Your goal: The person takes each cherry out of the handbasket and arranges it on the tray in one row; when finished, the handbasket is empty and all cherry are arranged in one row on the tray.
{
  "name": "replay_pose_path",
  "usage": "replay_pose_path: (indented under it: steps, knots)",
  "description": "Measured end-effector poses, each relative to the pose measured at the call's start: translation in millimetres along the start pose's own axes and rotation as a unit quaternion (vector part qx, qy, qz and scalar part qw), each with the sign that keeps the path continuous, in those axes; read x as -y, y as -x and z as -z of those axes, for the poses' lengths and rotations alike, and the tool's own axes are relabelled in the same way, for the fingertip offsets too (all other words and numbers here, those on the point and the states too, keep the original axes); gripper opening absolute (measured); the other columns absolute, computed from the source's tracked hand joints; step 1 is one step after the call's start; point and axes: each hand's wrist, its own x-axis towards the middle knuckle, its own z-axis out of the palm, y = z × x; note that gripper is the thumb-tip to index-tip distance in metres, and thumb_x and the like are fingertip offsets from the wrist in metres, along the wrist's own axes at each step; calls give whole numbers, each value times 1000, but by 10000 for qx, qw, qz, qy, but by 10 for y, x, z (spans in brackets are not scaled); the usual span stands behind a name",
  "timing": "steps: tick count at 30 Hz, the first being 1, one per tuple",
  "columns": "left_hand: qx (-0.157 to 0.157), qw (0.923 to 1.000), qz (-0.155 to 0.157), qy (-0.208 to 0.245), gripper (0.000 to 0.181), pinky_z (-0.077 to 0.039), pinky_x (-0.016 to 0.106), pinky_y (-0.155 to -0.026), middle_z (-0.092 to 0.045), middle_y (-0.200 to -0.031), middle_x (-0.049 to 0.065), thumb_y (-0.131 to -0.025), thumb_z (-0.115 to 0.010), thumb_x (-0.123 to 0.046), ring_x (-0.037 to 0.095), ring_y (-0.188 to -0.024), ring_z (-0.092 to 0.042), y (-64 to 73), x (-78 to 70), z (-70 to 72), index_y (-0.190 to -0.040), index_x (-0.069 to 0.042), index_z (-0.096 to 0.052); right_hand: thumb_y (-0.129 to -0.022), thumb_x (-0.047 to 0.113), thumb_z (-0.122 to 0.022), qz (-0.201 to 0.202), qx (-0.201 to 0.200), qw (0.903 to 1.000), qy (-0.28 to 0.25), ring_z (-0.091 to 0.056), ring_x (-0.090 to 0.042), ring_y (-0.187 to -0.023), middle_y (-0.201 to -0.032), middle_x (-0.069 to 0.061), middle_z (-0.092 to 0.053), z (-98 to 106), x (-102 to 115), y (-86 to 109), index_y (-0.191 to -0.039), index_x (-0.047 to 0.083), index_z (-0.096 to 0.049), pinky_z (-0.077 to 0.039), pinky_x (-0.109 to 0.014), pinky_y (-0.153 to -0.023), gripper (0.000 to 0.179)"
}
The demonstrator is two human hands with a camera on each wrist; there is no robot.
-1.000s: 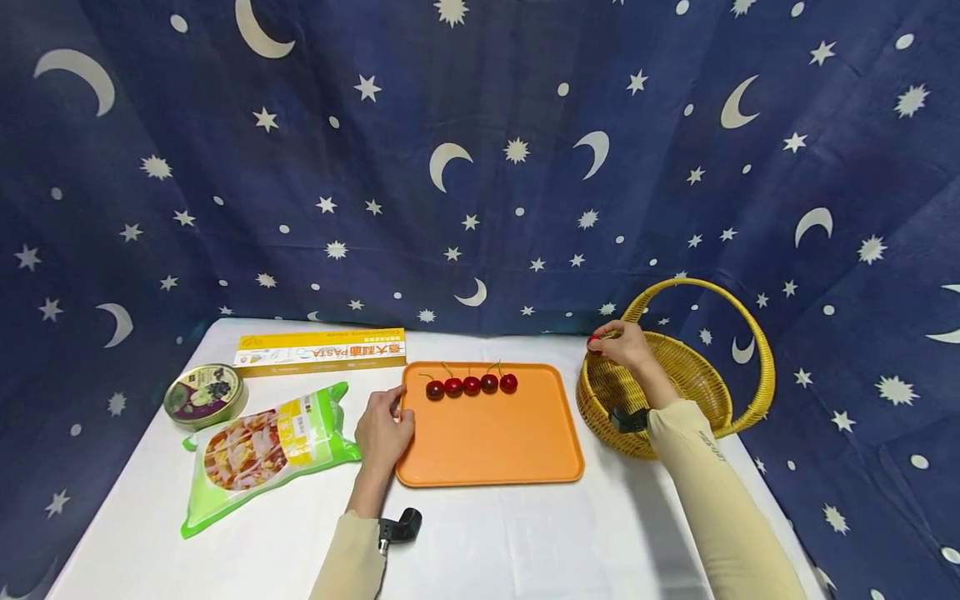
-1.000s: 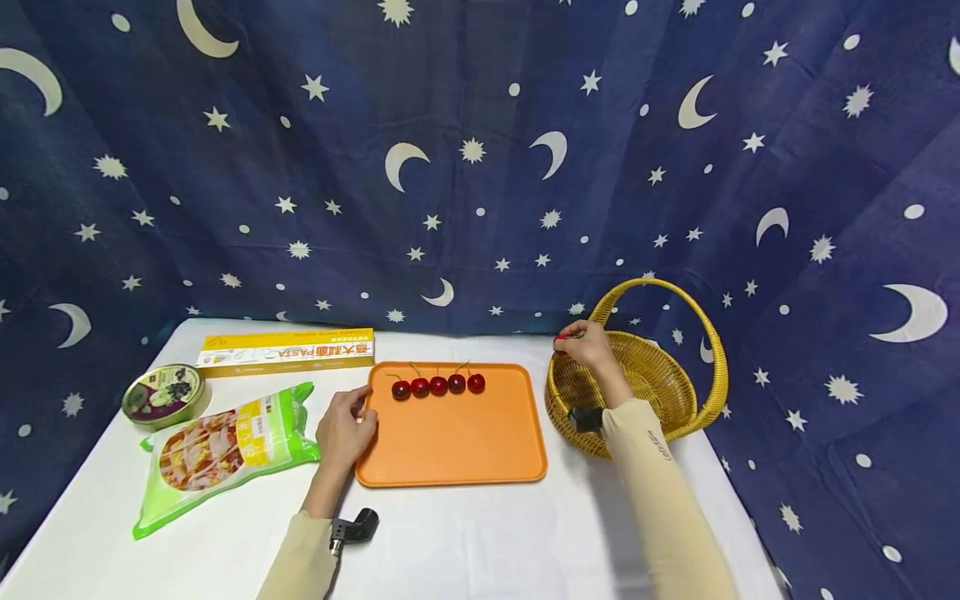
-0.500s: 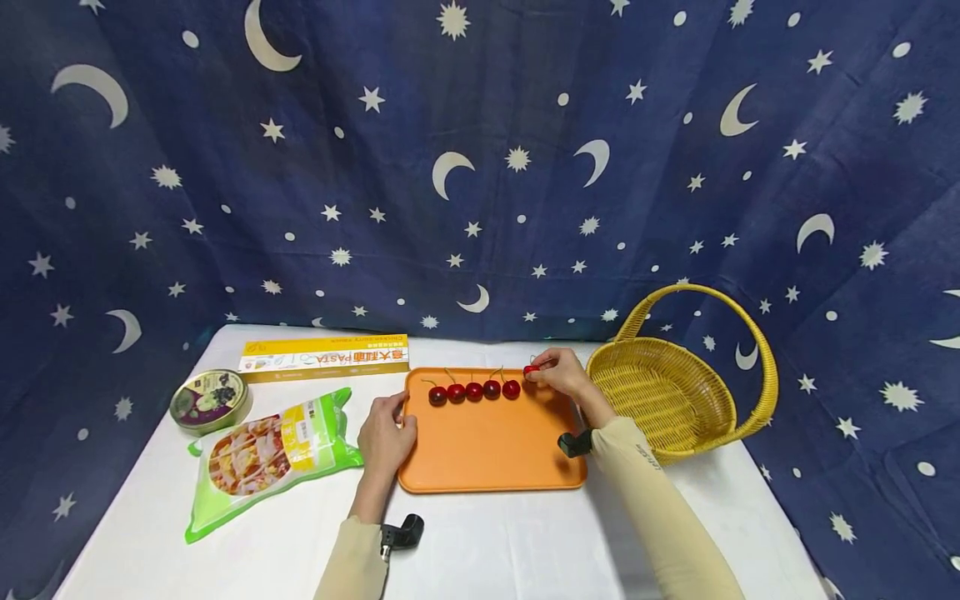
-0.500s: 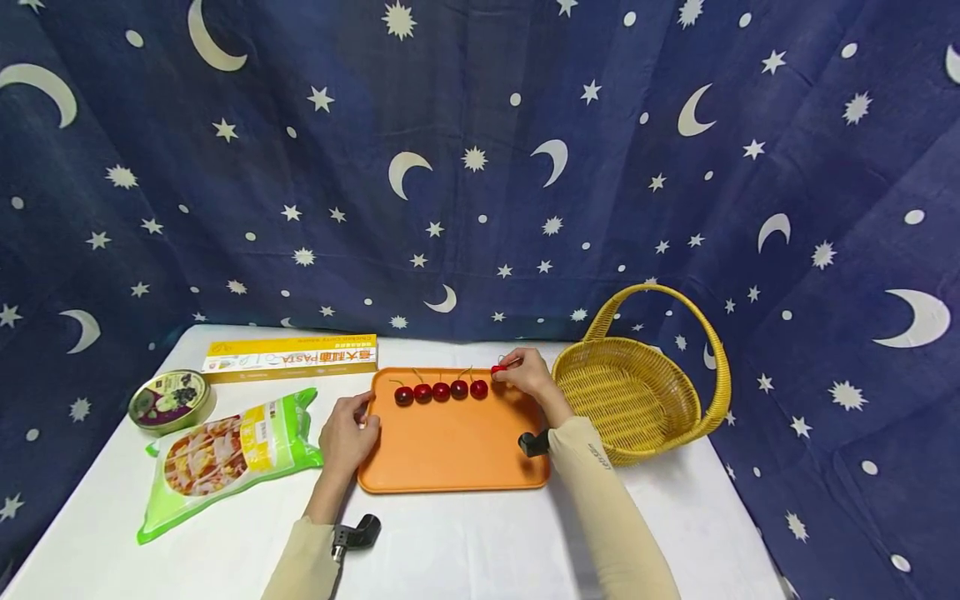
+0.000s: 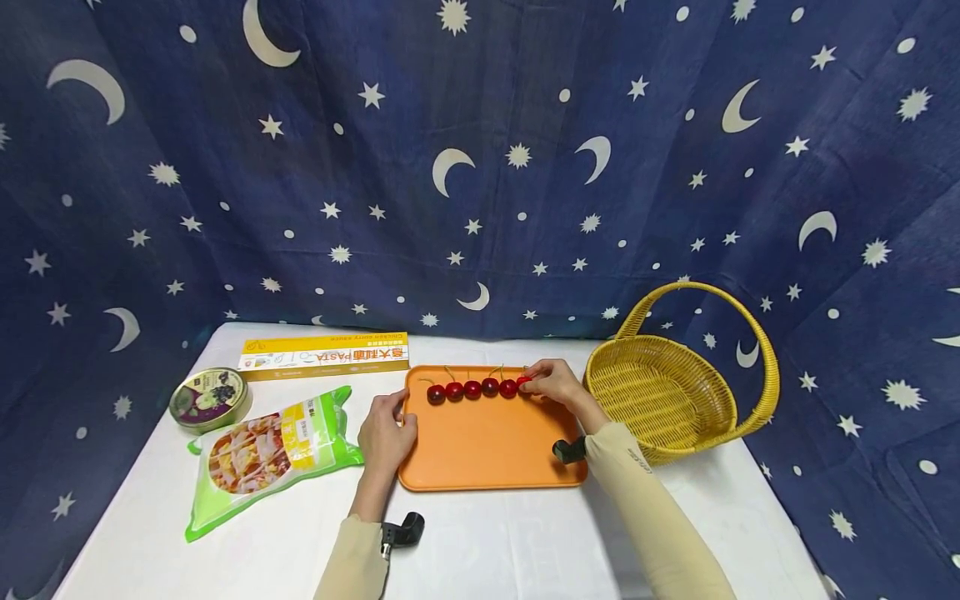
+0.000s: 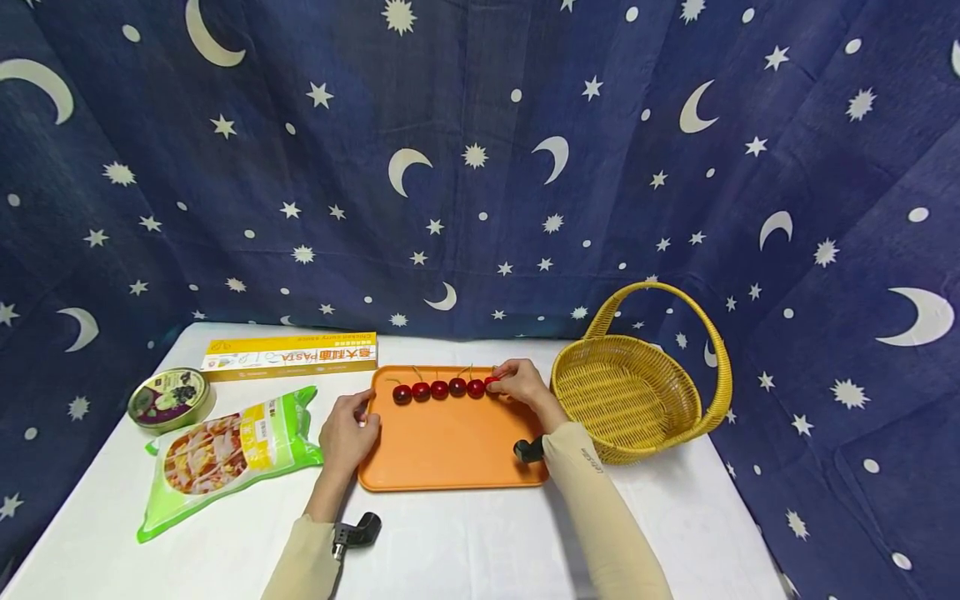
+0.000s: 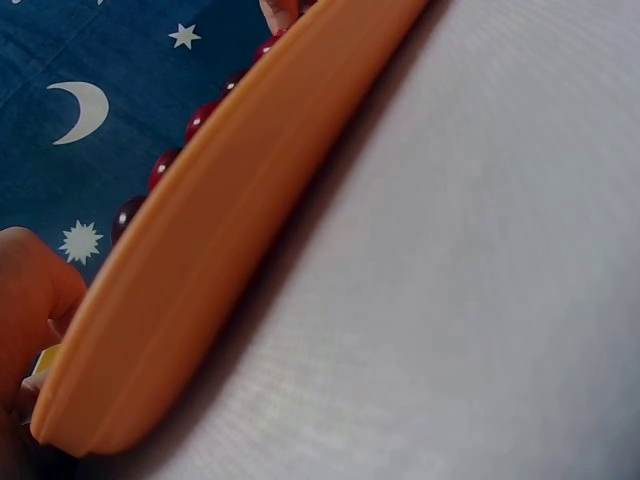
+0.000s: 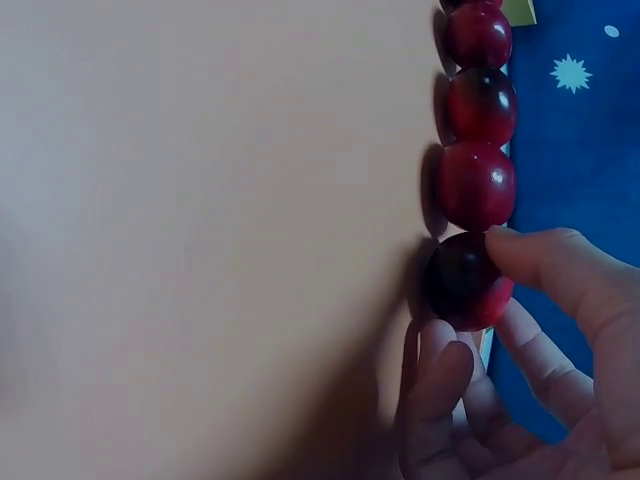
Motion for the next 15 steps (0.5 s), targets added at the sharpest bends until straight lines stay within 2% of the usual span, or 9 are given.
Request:
replay_pose_path:
  steps: [4,10,15]
  knots:
    - [36,10000,28,-3,43,-38,36,-61,-59,-95,10,-80,-66,-11,23,-71,-53,12,-2,0,-122,-6,-70,-81,4,-76,-214,27,9997,-115,-63,-15,-63,-78,-5,-67,-7,-12,6,-99,-8,-66,-55,-33,-58,24]
    - [72,10000,2,-41,43,-38,37,-61,-59,-97,11,-80,-66,-11,24,-73,-53,-11,-10,-2,-122,-6,-69,-87,14,-72,-498,-187,9984,-179,-65,-17,-67,-84,-8,-66,24,-44,-5,-97,-4,-65,-56,-32,-60,22]
    - [287,9995,-52,-144,42,-41,39,-63,-58,-96,13,-80,-65,-12,26,-77,-55,-45,-40,22,-122,-3,-68,-91,16,-67,-621,-276,9976,-161,-66,-16,-70,-88,-10,-65,49,-79,-19,-101,-5,-63,-55,-31,-62,23]
